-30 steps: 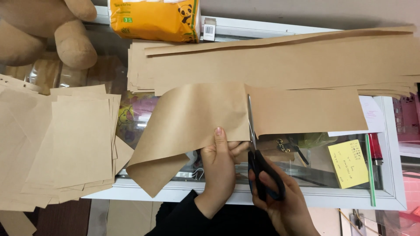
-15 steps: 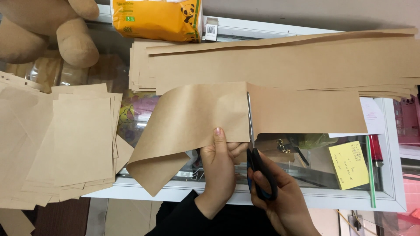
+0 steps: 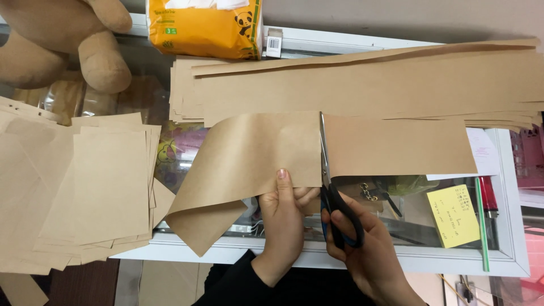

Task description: The person folds and cuts brown paper sheets into smaller rectangles using scissors. They repeatedly fold the paper, cut along the fold, and place the cut pieces into a growing stack on the left side of the table.

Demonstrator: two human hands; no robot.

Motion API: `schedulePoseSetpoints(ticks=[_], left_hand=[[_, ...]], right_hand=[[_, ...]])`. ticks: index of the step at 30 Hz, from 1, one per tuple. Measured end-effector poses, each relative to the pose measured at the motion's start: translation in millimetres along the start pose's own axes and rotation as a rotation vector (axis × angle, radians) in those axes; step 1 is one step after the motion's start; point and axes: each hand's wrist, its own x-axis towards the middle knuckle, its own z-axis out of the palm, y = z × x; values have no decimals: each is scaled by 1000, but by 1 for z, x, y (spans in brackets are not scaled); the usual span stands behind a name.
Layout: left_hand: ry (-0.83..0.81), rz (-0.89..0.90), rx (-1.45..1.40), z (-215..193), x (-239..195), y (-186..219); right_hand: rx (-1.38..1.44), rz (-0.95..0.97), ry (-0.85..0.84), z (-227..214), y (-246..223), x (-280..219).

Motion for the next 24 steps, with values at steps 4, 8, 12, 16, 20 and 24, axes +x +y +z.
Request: schedulePoseSetpoints(ticks=[4, 8, 12, 16, 20, 24], left_hand=[[-4, -3, 7, -2, -1, 0], [-19, 14, 8, -5, 1, -4], [-16, 48, -48, -9, 4, -11], [6, 34, 61, -11, 1, -7], [9, 7, 86, -11, -2, -5], [14, 14, 46, -12, -1, -10]], right_hand=[[-17, -16, -14, 1, 2, 0], [2, -7, -31, -2, 4, 2], [5, 41, 38, 1, 2, 3], [-6, 48, 52, 4, 2, 4], [12, 0, 7, 2, 2, 6], [-16, -8, -5, -1, 4, 7]])
